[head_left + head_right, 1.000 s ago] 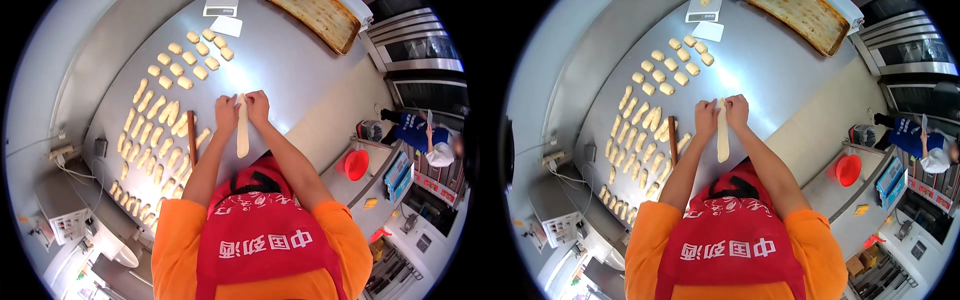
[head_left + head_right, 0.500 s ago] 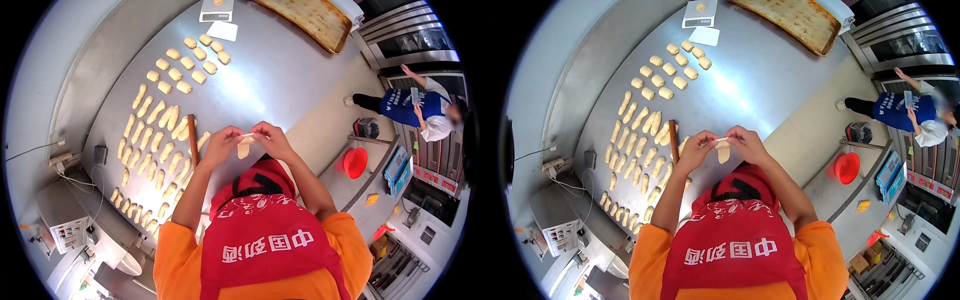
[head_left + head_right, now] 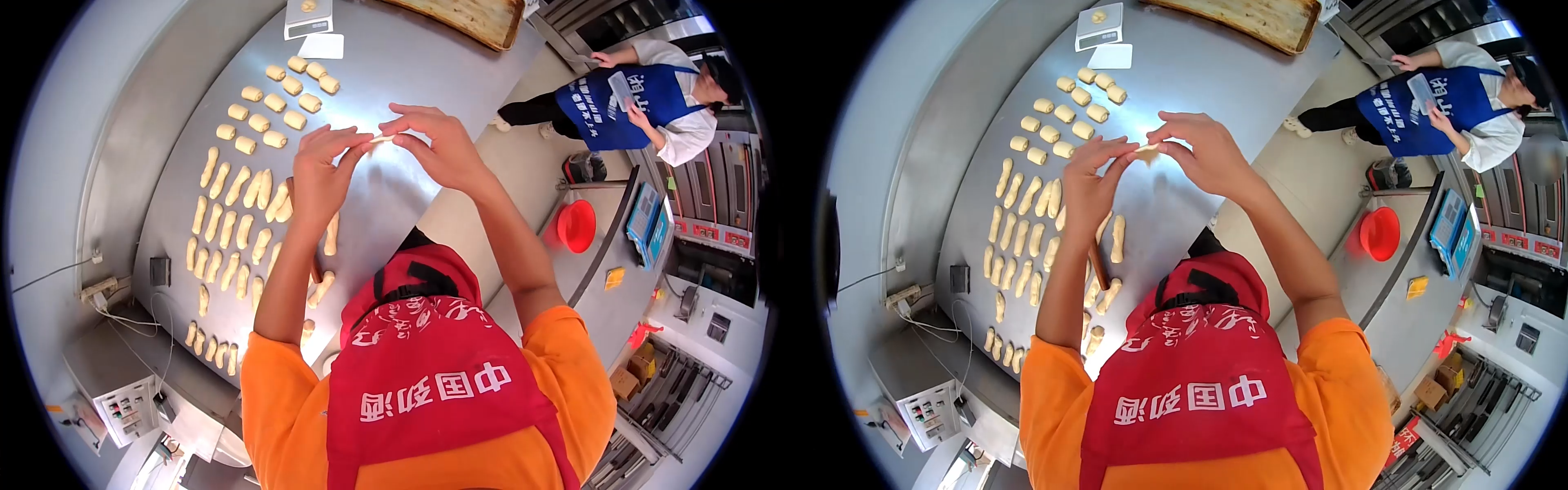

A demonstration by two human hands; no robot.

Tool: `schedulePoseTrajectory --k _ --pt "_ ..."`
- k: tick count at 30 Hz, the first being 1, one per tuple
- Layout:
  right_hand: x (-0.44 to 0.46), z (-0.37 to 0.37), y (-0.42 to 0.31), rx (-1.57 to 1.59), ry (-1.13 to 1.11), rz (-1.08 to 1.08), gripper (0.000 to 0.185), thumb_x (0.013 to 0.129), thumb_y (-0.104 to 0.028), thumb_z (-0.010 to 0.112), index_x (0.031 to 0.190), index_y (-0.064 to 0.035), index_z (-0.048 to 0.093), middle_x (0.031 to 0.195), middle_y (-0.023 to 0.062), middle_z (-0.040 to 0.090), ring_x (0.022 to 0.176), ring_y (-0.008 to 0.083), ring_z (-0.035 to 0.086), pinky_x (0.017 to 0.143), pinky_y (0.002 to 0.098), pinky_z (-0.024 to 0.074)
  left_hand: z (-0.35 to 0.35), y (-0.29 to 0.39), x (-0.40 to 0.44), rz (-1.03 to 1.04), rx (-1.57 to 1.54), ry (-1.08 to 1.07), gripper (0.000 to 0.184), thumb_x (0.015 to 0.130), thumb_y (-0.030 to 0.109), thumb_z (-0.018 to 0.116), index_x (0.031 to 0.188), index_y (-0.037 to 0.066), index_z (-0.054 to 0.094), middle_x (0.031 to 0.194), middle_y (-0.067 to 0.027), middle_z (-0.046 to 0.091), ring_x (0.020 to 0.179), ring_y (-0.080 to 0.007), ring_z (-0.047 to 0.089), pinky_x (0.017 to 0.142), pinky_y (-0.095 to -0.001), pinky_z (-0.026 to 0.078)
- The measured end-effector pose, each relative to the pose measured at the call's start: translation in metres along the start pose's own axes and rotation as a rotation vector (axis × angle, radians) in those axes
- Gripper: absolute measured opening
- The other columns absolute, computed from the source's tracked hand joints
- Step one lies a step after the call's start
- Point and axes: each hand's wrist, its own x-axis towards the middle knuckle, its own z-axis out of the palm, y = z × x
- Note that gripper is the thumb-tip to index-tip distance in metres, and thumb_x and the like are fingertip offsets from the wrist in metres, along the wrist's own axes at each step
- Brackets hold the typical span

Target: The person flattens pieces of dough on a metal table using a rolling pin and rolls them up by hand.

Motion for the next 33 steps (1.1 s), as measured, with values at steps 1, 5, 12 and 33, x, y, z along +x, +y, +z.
schedulePoseTrajectory --k 1,5,12,33 --pt "-0.009 0.009 0.012 -0.042 0.002 0.035 0.016 0.099 -0.013 0.075 0.113 -0.0086 0.079 0.116 0.0126 0.080 0.127 0.0361 0.067 0.102 0.0455 0.0540 0.014 -0.013 -0.010 -0.005 -0.009 0.017 0.018 0.095 0.009 0.080 0.112 0.012 0.084 0.111 -0.0089 0.082 0.114 -0.0319 0.075 0.117 -0.0487 0.046" --pt "-0.081 0.076 0.079 -0.200 -0.006 0.131 0.023 0.098 -0.011 0.072 0.120 -0.0111 0.079 0.128 0.0137 0.076 0.135 0.0392 0.062 0.106 0.0497 0.0511 0.080 -0.082 -0.085 0.087 0.237 -0.103 0.027 0.095 0.008 0.076 0.121 0.012 0.080 0.123 -0.0086 0.079 0.129 -0.0336 0.068 0.123 -0.0561 0.037" --pt "-0.229 0.145 0.108 -0.485 -0.226 0.063 0.049 0.089 0.000 0.061 0.138 0.0013 0.066 0.159 0.0207 0.054 0.154 0.0417 0.043 0.123 0.0504 0.0390 0.137 -0.105 -0.215 0.079 0.508 -0.332 0.056 0.097 0.021 0.072 0.145 -0.003 0.060 0.158 -0.0199 0.052 0.150 -0.0415 0.044 0.121 -0.0609 0.034" --pt "-0.063 0.149 0.190 -0.300 0.133 0.357 0.029 0.096 -0.004 0.068 0.123 0.0014 0.073 0.110 0.0179 0.064 0.106 0.0376 0.062 0.093 0.0457 0.0526 0.164 -0.171 -0.047 -0.231 0.330 0.090 0.026 0.099 0.011 0.069 0.121 -0.001 0.076 0.104 -0.0188 0.065 0.099 -0.0383 0.063 0.089 -0.0465 0.051"
